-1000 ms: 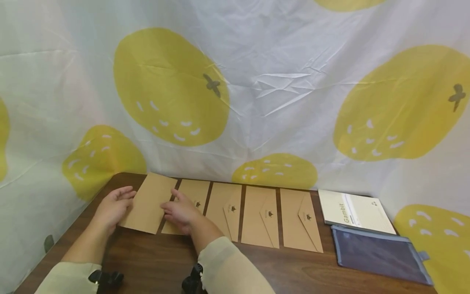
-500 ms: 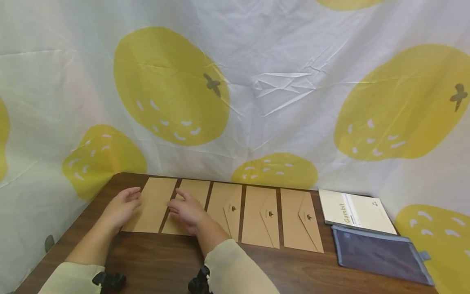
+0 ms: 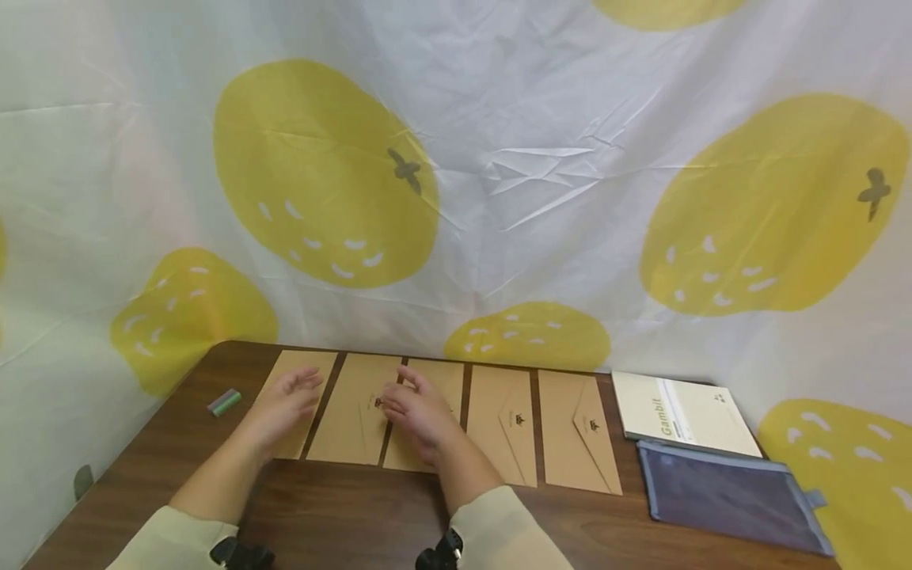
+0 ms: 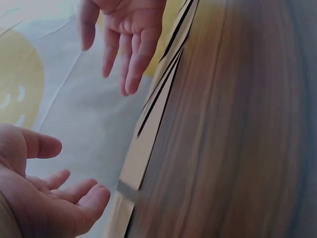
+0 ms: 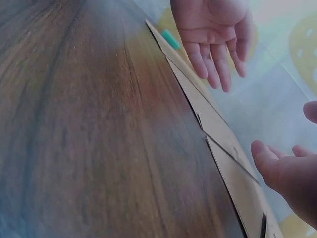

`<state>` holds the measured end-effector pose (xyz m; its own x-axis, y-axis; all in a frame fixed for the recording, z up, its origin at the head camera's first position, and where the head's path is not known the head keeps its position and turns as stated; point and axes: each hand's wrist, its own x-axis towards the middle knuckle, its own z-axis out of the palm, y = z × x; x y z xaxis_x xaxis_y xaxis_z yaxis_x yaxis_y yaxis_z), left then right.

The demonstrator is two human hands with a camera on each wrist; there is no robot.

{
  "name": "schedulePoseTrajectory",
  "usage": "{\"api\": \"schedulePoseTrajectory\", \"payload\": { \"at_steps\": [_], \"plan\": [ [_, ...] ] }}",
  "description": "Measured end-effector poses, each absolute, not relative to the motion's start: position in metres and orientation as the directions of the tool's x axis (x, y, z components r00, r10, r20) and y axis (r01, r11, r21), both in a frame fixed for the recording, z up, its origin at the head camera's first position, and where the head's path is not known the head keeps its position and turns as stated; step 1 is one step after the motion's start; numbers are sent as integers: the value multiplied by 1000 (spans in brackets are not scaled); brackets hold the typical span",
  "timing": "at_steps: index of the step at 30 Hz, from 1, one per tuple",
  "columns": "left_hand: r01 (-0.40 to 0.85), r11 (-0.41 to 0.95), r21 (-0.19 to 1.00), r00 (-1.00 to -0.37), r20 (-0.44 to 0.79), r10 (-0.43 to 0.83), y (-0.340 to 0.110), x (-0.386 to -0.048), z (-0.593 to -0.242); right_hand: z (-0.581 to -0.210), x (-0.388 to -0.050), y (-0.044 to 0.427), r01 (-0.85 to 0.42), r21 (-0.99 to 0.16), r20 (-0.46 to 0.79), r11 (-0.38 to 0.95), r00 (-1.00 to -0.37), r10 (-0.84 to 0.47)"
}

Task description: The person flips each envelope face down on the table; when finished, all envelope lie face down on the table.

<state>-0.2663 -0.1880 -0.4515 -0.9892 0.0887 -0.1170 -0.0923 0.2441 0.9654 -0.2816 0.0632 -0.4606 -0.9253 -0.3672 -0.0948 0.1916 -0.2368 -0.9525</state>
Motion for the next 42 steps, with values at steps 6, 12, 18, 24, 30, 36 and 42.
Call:
{"api": "schedulePoseTrajectory", "payload": {
  "at_steps": [6,12,18,24,30,36,42],
  "plan": [
    [-99,256,962,-989,-123,80,-170,-265,-448,-462,-282,68,186,-955,-94,-231,-928,-360],
    [-102,288,952,-989,-129,76,-171,-261,-450,-462,-282,69,209,-950,-115,-231,-924,-364],
    [-90,323,942,-986,-129,101,-172,-260,-451,-461,-283,70,215,-944,-109,-250,-918,-381],
    [-99,335,937,-985,-139,98,-172,-256,-452,-465,-285,71,228,-938,-119,-261,-919,-376],
    [-80,341,937,-987,-123,107,-168,-255,-455,-469,-288,70,209,-943,-112,-259,-933,-342],
    [-70,355,932,-985,-121,122,-162,-254,-456,-472,-288,69,144,-970,-61,-195,-924,-378],
    [-39,338,940,-980,-102,171,-149,-255,-452,-470,-284,67,117,-984,-51,-134,-907,-418]
  ]
}}
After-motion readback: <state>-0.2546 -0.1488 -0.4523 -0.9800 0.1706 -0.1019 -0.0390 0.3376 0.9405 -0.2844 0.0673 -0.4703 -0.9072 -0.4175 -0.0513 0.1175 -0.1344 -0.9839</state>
